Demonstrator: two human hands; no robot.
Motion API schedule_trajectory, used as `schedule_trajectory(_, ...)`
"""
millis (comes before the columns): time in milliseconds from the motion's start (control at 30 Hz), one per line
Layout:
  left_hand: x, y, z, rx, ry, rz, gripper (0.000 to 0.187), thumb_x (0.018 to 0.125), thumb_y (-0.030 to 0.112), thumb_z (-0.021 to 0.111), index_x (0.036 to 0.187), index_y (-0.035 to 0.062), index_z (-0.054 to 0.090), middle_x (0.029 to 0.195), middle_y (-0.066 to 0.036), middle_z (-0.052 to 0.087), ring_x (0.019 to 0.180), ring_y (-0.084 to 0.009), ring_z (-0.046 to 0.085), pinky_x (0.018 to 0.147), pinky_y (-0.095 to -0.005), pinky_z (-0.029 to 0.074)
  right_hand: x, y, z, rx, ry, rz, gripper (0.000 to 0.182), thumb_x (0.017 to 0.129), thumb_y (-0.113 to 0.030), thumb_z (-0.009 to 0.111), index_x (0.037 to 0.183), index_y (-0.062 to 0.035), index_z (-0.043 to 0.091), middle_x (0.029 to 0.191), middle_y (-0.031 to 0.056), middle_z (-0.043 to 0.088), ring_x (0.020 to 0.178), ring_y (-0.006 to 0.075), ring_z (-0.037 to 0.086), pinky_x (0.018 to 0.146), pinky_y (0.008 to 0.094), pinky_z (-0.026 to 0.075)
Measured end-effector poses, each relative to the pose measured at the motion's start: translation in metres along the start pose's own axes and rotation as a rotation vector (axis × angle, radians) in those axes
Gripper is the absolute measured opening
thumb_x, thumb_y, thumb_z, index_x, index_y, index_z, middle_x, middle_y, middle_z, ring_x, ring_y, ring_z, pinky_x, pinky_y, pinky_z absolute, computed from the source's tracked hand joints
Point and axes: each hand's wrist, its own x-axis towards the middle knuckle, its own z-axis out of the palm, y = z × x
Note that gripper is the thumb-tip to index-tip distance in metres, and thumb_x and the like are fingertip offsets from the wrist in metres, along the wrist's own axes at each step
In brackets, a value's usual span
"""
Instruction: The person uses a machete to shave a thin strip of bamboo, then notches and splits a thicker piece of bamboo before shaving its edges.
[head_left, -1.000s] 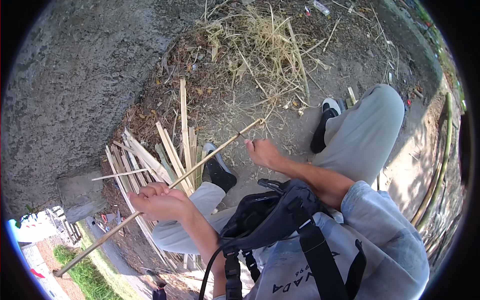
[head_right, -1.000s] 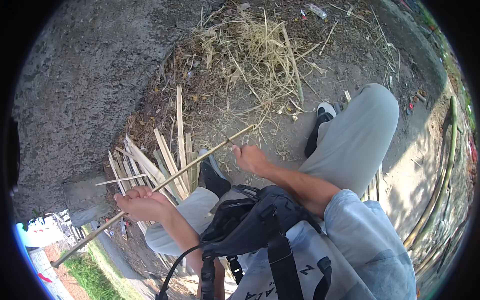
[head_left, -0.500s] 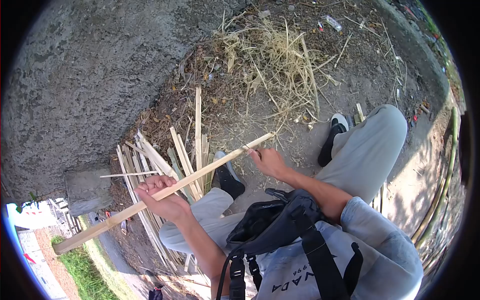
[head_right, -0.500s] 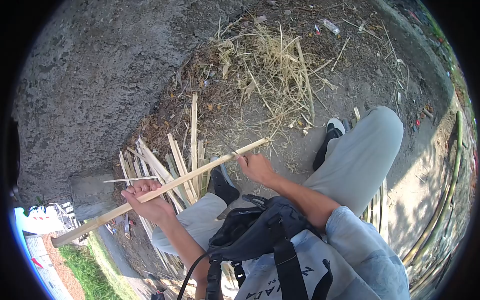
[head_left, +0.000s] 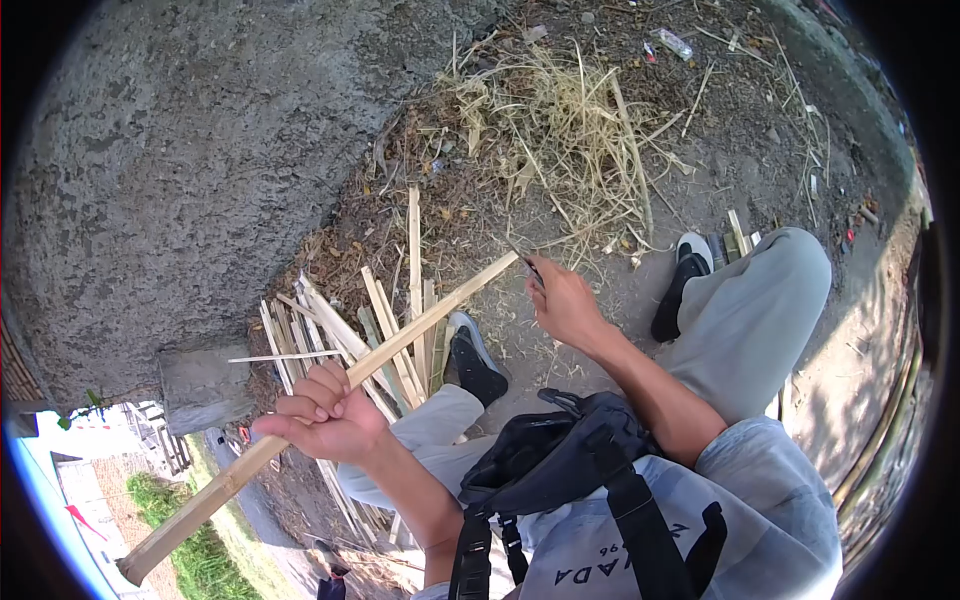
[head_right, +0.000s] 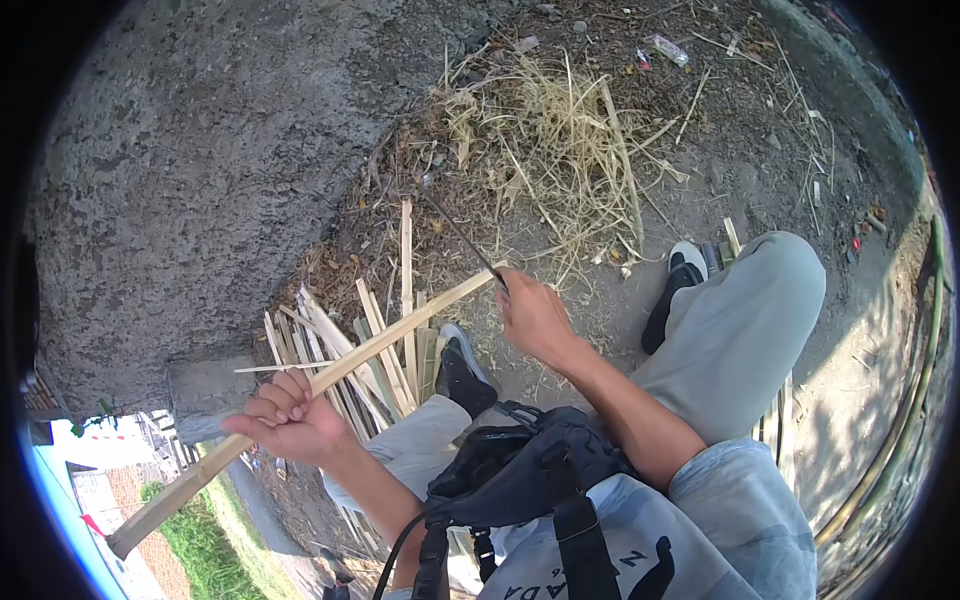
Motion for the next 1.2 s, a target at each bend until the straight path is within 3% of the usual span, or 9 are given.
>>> schedule_trajectory(133, -0.001, -0.002, -0.014, -0.065, -0.259, -0.083, 0.065, 0.098, 0.06, 0.035, 0.051, 0.0153, 0.03, 0.047, 0.002, 0.025, 0.044, -0.0107, 0.02, 0.046, -0.0277, 0.016, -0.004, -0.029, -0.019, 0.127, -0.304, 0.334, 0.042, 0.094, -0.035, 0.056, 0.102, 0.0045, 0.067, 0.055, 0.0187, 0.053, 0.047, 0.0268, 0.048, 0.052, 0.0427, 0.04)
schedule_trajectory(233, 0.001, 0.0, -0.017, -0.042, -0.342, -0.122, 0.068, 0.097, 0.063, 0.033, 0.051, 0.0139, 0.03, 0.047, 0.002, 0.026, 0.043, -0.0113, 0.02, 0.045, -0.0282, 0.016, -0.012, -0.046, -0.01, 0.227, -0.352, 0.379, 0.047, 0.095, -0.039, 0.053, 0.099, 0.0056, 0.069, 0.059, 0.0243, 0.057, 0.06, 0.04, 0.061, 0.064, 0.0468, 0.049)
schedule_trajectory(333, 0.005, -0.003, -0.023, -0.16, -0.418, -0.155, 0.073, 0.097, 0.065, 0.029, 0.053, 0.0085, 0.038, 0.048, -0.003, 0.033, 0.042, -0.013, 0.022, 0.045, -0.0281, 0.016, -0.012, -0.051, -0.005, 0.263, -0.366, 0.289, 0.048, 0.097, -0.037, 0.049, 0.093, 0.0062, 0.068, 0.059, 0.0266, 0.056, 0.057, 0.0439, 0.059, 0.063, 0.0501, 0.048)
schedule_trajectory(433, 0.008, -0.015, -0.02, -0.164, -0.409, -0.144, 0.072, 0.096, 0.067, 0.03, 0.052, 0.0099, 0.036, 0.047, -0.002, 0.032, 0.041, -0.0126, 0.021, 0.045, -0.0275, 0.017, -0.022, -0.05, 0.005, 0.206, -0.4, 0.242, 0.047, 0.1, -0.034, 0.045, 0.082, 0.0043, 0.064, 0.052, 0.0219, 0.05, 0.047, 0.0356, 0.051, 0.055, 0.048, 0.041)
schedule_trajectory(533, 0.011, -0.02, -0.022, -0.243, -0.43, -0.172, 0.071, 0.095, 0.068, 0.031, 0.052, 0.0121, 0.033, 0.045, 0.0, 0.028, 0.041, -0.012, 0.019, 0.044, -0.0275, 0.018, -0.038, -0.051, 0.013, 0.201, -0.37, 0.176, 0.047, 0.101, -0.033, 0.042, 0.078, 0.0033, 0.061, 0.052, 0.0238, 0.05, 0.051, 0.0427, 0.053, 0.056, 0.05, 0.042)
schedule_trajectory(767, 0.003, -0.027, -0.005, -0.07, -0.391, 0.004, 0.067, 0.097, 0.066, 0.03, 0.053, 0.0158, 0.023, 0.044, 0.002, 0.021, 0.04, -0.0117, 0.016, 0.044, -0.0288, 0.016, -0.039, -0.068, 0.004, 0.343, -0.399, 0.04, 0.039, 0.1, -0.03, 0.047, 0.082, 0.0015, 0.06, 0.055, 0.0236, 0.053, 0.056, 0.0442, 0.058, 0.057, 0.0484, 0.046)
schedule_trajectory(967, 0.013, -0.024, -0.025, -0.199, -0.511, -0.132, 0.066, 0.096, 0.067, 0.032, 0.052, 0.0189, 0.02, 0.044, 0.004, 0.019, 0.042, -0.0109, 0.012, 0.048, -0.0297, 0.013, -0.035, -0.051, 0.014, 0.134, -0.404, 0.028, 0.036, 0.1, -0.026, 0.046, 0.085, 0.003, 0.061, 0.056, 0.0241, 0.056, 0.056, 0.0467, 0.058, 0.059, 0.0515, 0.046)
schedule_trajectory(1067, 0.017, -0.026, -0.031, -0.231, -0.488, -0.118, 0.068, 0.095, 0.068, 0.032, 0.053, 0.0158, 0.021, 0.045, 0.003, 0.018, 0.04, -0.011, 0.013, 0.045, -0.0295, 0.011, -0.028, -0.037, 0.019, 0.124, -0.478, 0.197, 0.038, 0.101, -0.025, 0.043, 0.085, 0.0041, 0.06, 0.056, 0.025, 0.055, 0.057, 0.0486, 0.057, 0.06, 0.0528, 0.046)
schedule_trajectory(1200, 0.023, -0.028, -0.028, -0.237, -0.563, -0.125, 0.068, 0.094, 0.066, 0.039, 0.051, 0.0161, 0.022, 0.042, 0.004, 0.02, 0.036, -0.0099, 0.016, 0.041, -0.0276, 0.014, -0.034, -0.061, 0.007, 0.181, -0.453, 0.098, 0.041, 0.101, -0.027, 0.042, 0.081, 0.0047, 0.06, 0.057, 0.0269, 0.055, 0.059, 0.0484, 0.058, 0.061, 0.0533, 0.047)
